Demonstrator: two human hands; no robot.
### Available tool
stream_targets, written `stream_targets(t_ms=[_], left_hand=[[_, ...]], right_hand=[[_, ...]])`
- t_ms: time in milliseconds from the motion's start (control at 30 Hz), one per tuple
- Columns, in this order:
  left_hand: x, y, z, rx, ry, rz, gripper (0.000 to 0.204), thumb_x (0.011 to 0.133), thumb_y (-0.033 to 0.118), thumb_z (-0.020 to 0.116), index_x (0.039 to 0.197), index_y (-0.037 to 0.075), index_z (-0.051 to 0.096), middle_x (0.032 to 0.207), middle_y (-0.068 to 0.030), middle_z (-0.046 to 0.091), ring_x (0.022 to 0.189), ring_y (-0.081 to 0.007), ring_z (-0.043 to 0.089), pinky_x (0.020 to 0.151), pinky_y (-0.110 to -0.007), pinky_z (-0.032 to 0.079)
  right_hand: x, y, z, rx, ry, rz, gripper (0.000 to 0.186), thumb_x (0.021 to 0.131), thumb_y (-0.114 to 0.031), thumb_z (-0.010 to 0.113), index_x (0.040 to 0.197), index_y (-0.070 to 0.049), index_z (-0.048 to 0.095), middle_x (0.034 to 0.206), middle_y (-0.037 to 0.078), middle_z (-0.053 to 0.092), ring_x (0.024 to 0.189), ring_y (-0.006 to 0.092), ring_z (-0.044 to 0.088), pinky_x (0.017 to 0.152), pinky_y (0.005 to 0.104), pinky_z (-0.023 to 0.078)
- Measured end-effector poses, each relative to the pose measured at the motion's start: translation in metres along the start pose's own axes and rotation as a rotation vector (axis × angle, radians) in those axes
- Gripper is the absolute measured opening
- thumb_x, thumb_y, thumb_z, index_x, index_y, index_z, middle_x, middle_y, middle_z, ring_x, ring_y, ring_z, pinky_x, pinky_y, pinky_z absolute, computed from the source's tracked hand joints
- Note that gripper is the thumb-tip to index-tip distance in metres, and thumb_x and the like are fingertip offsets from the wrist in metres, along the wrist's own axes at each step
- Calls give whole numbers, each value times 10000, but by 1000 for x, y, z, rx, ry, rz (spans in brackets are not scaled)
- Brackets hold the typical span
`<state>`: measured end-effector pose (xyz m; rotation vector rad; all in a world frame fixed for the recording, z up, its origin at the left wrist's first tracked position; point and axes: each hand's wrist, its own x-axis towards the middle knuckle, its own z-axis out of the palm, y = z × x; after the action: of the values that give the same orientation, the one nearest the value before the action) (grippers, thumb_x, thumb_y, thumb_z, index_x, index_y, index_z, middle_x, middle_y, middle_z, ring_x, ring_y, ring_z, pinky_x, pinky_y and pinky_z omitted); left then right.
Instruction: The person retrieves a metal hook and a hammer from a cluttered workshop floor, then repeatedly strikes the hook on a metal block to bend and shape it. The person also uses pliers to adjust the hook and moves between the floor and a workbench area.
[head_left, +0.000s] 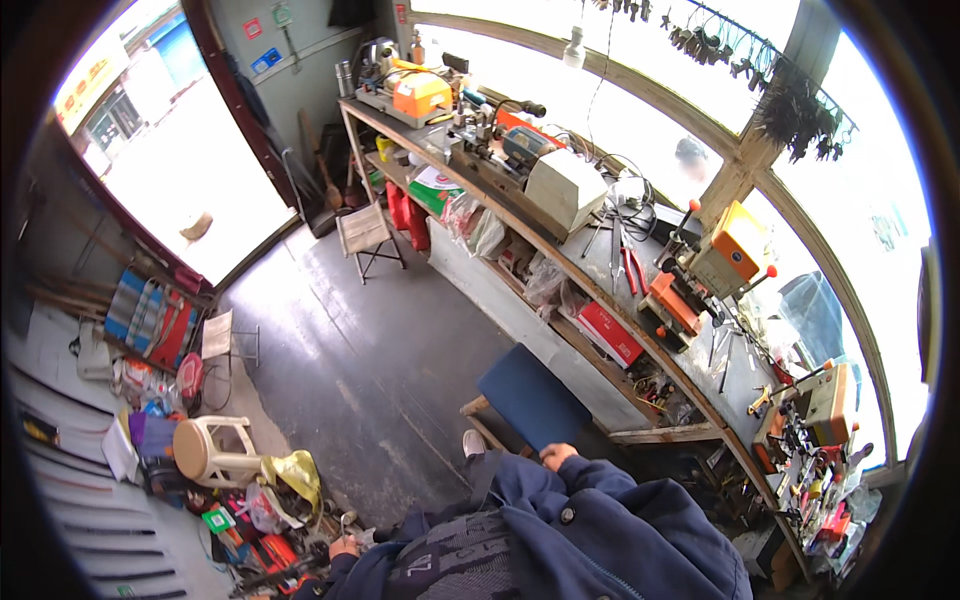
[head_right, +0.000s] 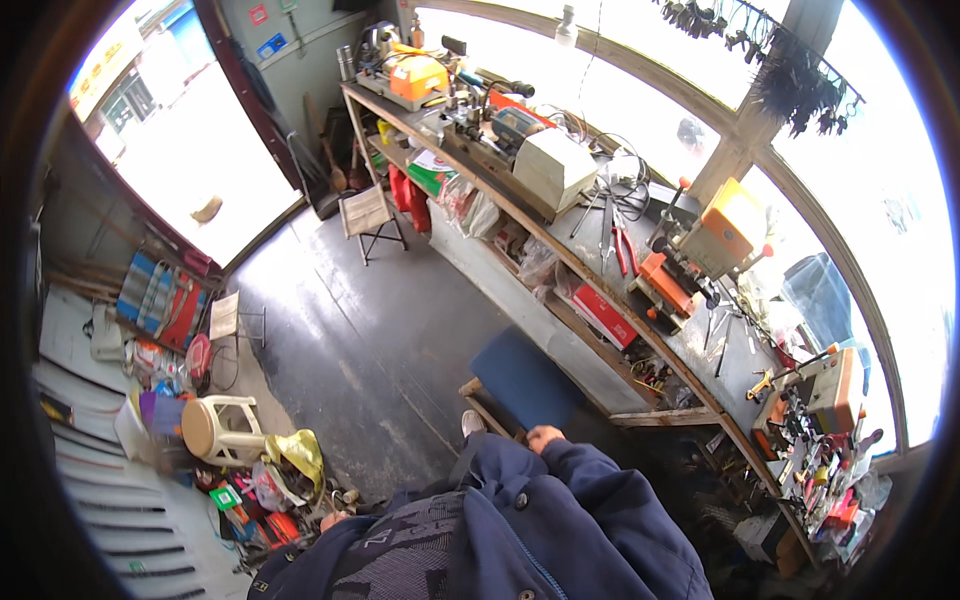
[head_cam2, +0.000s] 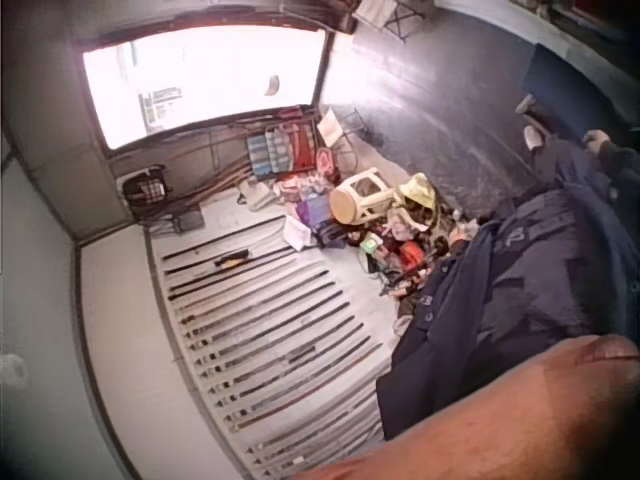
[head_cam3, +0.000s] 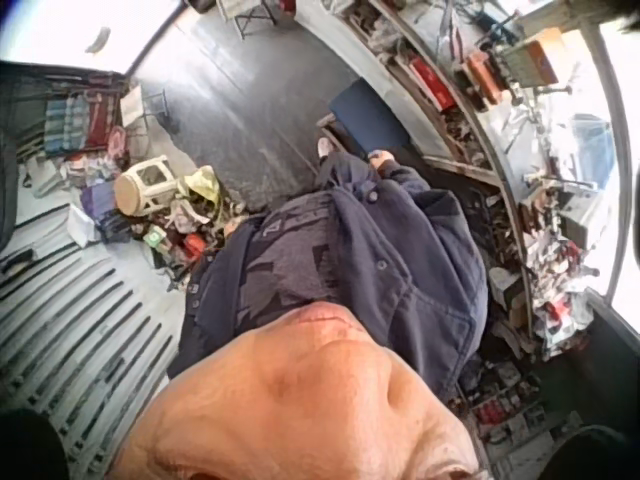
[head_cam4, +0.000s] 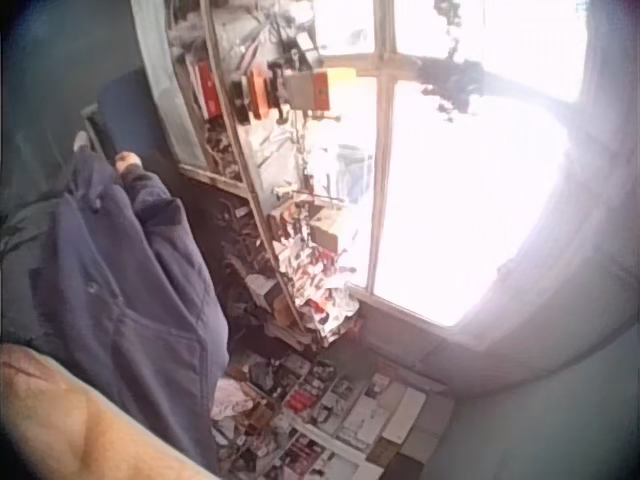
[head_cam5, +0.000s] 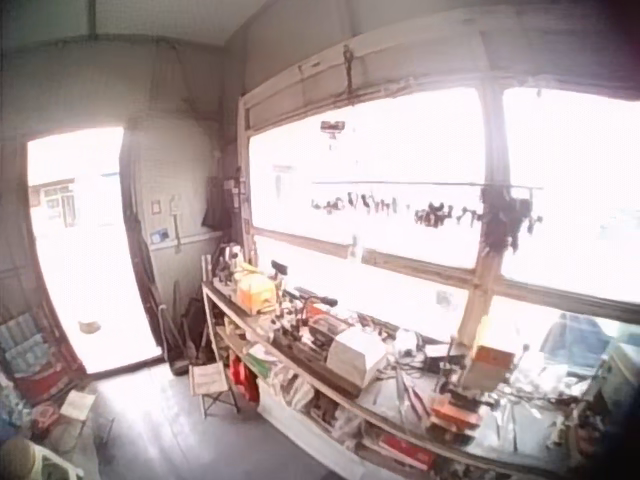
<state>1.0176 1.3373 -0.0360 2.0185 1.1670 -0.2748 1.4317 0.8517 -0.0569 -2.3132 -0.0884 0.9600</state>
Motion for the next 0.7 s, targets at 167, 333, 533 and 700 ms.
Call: stream_targets(t_ms=[167, 333, 533, 700], left_hand=[[122, 36, -23, -222, 0, 61, 320, 991, 260, 584, 852, 21, 745, 734, -94, 715, 683, -219, 662, 681, -382, 533], [255, 150, -54, -415, -273, 187, 325, 998, 297, 587, 891, 48, 766, 723, -77, 702, 637, -167, 625, 646, -346, 521], [411, 317, -114, 59, -81, 457, 302, 960, 259, 573, 833, 62, 764, 778, -102, 723, 765, -248, 679, 749, -381, 520], [532, 399, -169, 95, -114, 516, 276, 962, 201, 577, 821, 32, 742, 777, -113, 725, 737, -227, 667, 761, -376, 522]], right_hand=[[60, -116, -61, 259, 16, -21, 345, 848, -105, 577, 1156, -40, 718, 966, 142, 770, 959, 285, 738, 920, 365, 557], [106, -189, -103, 425, 173, 36, 355, 913, -34, 531, 1244, 21, 648, 908, 143, 748, 798, 193, 716, 746, 316, 583], [151, -242, -151, 682, 568, 95, 299, 928, -38, 508, 1164, 22, 681, 872, 141, 747, 684, 163, 696, 674, 303, 577], [155, -260, -186, 818, 885, 33, 248, 967, -29, 497, 1114, 13, 692, 819, 99, 724, 616, 114, 646, 578, 278, 537]])
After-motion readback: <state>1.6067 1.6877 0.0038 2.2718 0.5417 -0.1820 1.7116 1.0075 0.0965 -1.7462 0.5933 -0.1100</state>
